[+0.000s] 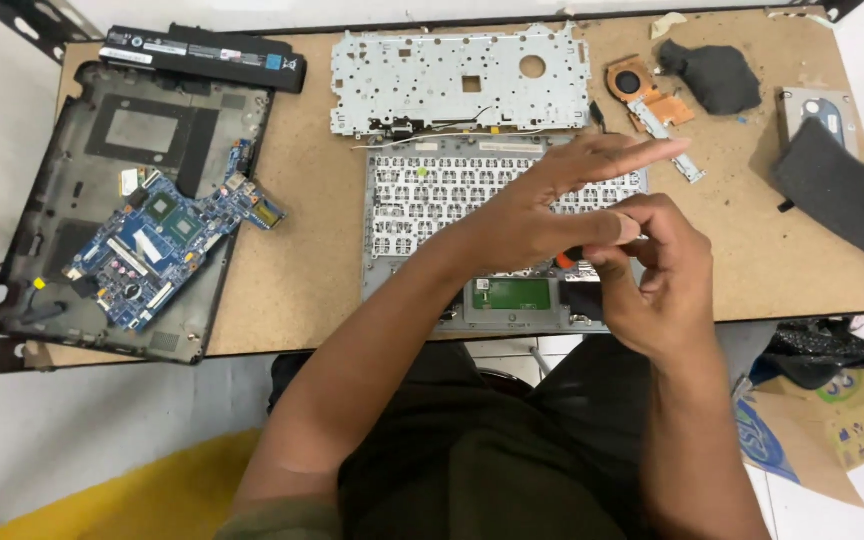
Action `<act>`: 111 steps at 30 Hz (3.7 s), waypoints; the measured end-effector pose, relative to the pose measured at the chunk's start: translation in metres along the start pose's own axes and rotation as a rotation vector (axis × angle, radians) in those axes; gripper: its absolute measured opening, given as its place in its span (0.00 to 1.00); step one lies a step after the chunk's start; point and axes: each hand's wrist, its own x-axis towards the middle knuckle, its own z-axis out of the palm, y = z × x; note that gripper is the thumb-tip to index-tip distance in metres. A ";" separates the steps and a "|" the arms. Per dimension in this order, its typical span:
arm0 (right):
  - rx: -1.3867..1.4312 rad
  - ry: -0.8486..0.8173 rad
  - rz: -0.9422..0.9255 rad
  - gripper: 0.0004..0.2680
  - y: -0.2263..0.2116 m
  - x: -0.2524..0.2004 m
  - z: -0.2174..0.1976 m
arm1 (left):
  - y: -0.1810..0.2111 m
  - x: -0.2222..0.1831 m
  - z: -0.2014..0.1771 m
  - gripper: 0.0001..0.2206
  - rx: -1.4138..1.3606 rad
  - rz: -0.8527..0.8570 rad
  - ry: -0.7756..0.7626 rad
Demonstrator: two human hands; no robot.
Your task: Disassembling and reassembling internal laptop components including the cooling fan and motherboard using a precision screwdriver.
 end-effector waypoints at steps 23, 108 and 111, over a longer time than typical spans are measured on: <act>-0.186 0.135 -0.003 0.08 -0.007 -0.009 0.018 | 0.000 -0.002 0.000 0.30 0.024 -0.021 0.046; 0.523 0.260 0.088 0.09 -0.004 0.060 0.035 | 0.059 -0.007 -0.070 0.14 -0.508 -0.144 0.782; 0.545 0.281 0.045 0.07 -0.004 0.060 0.036 | 0.054 -0.007 -0.067 0.11 -0.500 -0.114 0.756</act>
